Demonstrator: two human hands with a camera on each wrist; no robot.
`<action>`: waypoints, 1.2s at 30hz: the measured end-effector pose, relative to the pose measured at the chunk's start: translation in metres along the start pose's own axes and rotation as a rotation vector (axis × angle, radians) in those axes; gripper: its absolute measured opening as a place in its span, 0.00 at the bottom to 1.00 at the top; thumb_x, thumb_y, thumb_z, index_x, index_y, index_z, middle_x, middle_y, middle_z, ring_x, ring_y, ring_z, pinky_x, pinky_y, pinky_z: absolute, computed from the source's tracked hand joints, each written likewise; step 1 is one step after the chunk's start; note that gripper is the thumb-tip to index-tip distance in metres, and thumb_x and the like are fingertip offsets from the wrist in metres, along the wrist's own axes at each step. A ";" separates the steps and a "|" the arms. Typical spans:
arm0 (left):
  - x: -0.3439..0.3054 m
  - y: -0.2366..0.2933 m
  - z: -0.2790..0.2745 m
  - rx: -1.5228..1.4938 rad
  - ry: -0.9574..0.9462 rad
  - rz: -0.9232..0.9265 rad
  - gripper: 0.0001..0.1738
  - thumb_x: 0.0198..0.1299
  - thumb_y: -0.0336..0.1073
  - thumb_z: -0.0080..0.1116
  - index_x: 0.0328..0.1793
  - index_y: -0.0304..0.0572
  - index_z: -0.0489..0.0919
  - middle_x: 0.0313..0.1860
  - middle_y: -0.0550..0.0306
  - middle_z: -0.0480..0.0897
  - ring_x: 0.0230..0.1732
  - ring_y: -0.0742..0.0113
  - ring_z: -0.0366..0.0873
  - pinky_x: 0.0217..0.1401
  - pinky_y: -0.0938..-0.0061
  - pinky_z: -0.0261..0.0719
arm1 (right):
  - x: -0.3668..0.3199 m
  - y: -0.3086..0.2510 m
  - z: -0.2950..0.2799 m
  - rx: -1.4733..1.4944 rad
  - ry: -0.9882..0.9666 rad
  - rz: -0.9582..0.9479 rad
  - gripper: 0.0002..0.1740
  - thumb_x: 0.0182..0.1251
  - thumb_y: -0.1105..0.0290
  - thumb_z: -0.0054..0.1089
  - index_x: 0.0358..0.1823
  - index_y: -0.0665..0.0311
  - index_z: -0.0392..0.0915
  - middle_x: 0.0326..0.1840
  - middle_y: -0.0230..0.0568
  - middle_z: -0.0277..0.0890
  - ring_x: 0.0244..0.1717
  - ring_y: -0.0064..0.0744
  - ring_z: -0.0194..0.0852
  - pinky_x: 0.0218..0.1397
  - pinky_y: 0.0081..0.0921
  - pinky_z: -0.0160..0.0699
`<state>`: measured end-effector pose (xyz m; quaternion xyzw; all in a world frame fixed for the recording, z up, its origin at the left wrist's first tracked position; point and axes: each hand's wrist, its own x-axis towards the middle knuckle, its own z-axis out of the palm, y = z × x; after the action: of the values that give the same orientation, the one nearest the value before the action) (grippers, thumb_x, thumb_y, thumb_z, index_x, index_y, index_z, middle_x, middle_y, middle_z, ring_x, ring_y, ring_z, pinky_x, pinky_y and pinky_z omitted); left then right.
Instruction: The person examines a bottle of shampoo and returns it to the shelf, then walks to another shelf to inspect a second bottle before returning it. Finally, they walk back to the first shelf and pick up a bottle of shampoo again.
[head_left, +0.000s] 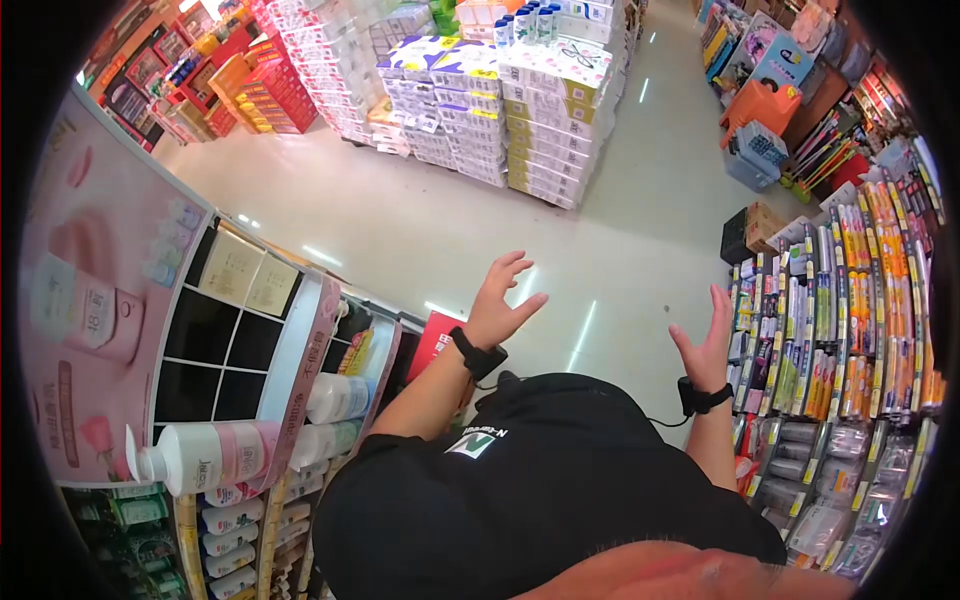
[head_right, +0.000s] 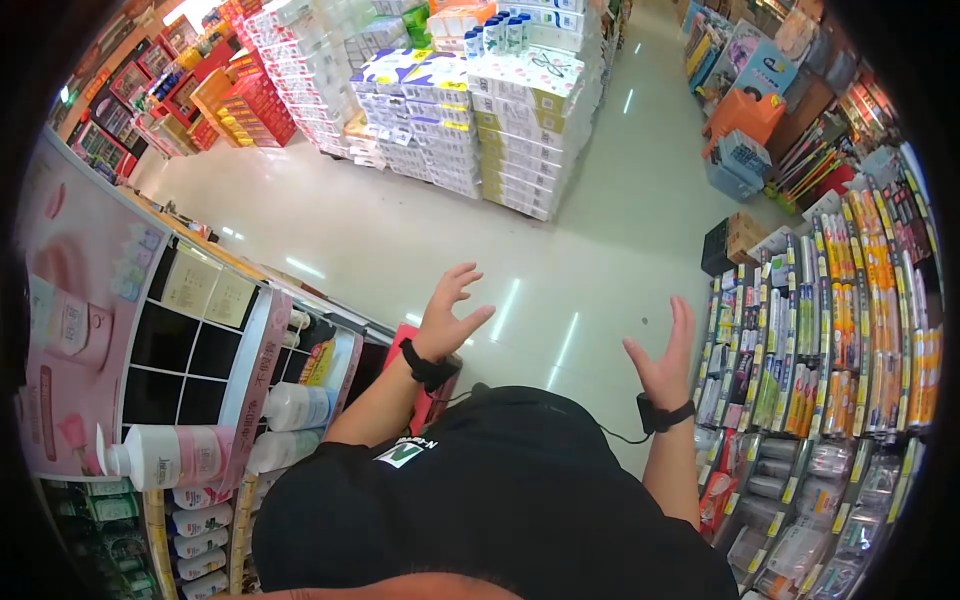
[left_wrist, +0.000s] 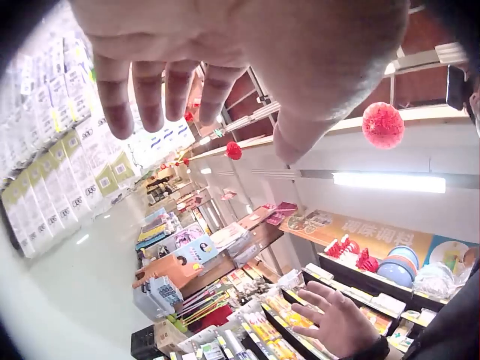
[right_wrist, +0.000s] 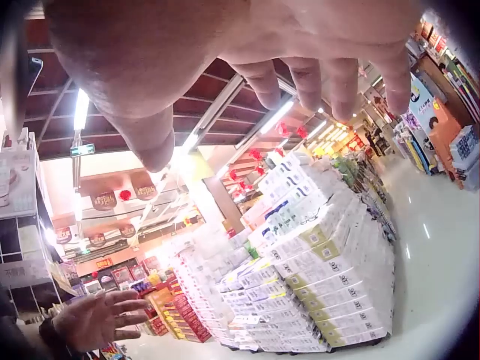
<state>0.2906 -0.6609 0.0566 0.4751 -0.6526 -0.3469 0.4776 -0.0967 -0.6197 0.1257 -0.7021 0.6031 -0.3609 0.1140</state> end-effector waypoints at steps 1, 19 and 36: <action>-0.001 -0.006 -0.003 -0.005 0.008 -0.028 0.37 0.60 0.39 0.78 0.75 0.43 0.75 0.78 0.46 0.71 0.75 0.52 0.73 0.69 0.58 0.79 | 0.006 0.000 -0.003 -0.080 -0.009 -0.053 0.52 0.60 0.59 0.78 0.81 0.70 0.59 0.82 0.58 0.58 0.82 0.57 0.58 0.86 0.48 0.55; 0.039 -0.037 0.000 -0.082 0.258 -0.220 0.59 0.58 0.34 0.80 0.90 0.42 0.52 0.78 0.45 0.70 0.70 0.56 0.76 0.64 0.61 0.81 | 0.125 0.046 0.039 0.062 -0.034 -0.118 0.55 0.61 0.62 0.78 0.85 0.64 0.54 0.81 0.54 0.61 0.80 0.53 0.62 0.83 0.50 0.58; 0.181 -0.017 0.084 -0.153 0.232 -0.196 0.28 0.69 0.32 0.69 0.73 0.40 0.74 0.72 0.50 0.76 0.66 0.60 0.80 0.63 0.66 0.82 | 0.225 0.145 0.032 0.274 -0.051 -0.095 0.45 0.63 0.68 0.76 0.80 0.67 0.63 0.77 0.52 0.68 0.71 0.47 0.72 0.76 0.42 0.70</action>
<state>0.1985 -0.8384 0.0690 0.5355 -0.5152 -0.3832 0.5486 -0.1844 -0.8730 0.1000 -0.7168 0.5109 -0.4269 0.2070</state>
